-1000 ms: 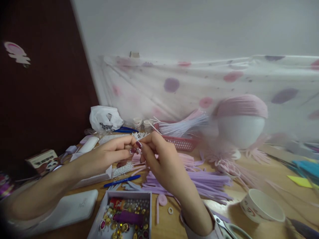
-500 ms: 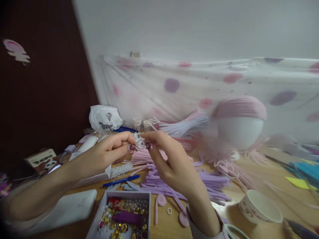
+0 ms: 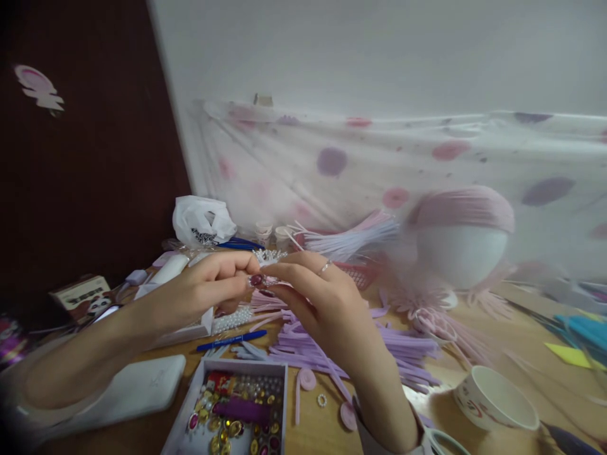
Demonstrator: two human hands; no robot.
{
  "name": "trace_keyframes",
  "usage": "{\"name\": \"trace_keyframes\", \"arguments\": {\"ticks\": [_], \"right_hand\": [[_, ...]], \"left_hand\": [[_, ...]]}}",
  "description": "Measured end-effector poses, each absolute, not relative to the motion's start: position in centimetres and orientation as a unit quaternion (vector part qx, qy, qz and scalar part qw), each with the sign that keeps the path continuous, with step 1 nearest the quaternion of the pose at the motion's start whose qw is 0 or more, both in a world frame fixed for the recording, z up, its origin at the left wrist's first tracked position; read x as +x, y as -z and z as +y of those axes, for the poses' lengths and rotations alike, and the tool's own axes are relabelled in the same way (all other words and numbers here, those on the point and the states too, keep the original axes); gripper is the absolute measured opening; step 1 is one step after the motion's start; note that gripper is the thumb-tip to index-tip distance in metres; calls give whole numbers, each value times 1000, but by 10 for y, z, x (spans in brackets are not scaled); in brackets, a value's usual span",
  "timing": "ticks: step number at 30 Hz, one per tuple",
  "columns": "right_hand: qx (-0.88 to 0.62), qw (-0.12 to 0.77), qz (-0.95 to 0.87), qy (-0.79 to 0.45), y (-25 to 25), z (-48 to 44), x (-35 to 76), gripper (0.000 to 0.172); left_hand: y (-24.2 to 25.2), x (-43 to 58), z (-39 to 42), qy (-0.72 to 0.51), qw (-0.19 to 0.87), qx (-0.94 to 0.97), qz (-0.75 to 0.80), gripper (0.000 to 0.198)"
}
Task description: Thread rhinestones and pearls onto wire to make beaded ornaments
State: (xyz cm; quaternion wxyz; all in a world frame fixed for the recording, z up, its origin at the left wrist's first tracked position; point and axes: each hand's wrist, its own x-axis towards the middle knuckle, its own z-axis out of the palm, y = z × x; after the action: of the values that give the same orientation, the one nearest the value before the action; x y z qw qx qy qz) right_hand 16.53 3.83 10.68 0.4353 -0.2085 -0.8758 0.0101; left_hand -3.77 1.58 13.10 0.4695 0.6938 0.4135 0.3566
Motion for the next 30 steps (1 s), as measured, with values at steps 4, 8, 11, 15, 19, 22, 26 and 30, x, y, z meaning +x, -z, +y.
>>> {"name": "trace_keyframes", "arguments": {"ticks": [4,8,11,15,19,22,26,30], "right_hand": [[-193,439,-877,3,-104,42,161,20],[-193,450,-872,24,-102,44,156,14],[-216,449,-866,42,-99,43,153,12],[-254,441,-861,-1,-95,40,148,10],[-304,424,-840,-150,-93,37,144,14],[-322,439,-806,-232,-94,35,140,21],[-338,457,-749,-341,-96,30,133,30],[-330,437,-666,-507,-96,30,130,32]], "left_hand": [[-131,-38,16,-361,477,693,403,10],[-133,-35,13,-370,471,692,402,11],[-134,-34,11,-381,451,702,398,12],[-129,-34,11,-377,380,735,416,12],[-124,-33,11,-372,239,777,448,14],[-123,-31,9,-377,143,798,448,15],[-118,-29,8,-377,52,815,436,13],[-108,-30,12,-368,-54,838,399,14]]}}
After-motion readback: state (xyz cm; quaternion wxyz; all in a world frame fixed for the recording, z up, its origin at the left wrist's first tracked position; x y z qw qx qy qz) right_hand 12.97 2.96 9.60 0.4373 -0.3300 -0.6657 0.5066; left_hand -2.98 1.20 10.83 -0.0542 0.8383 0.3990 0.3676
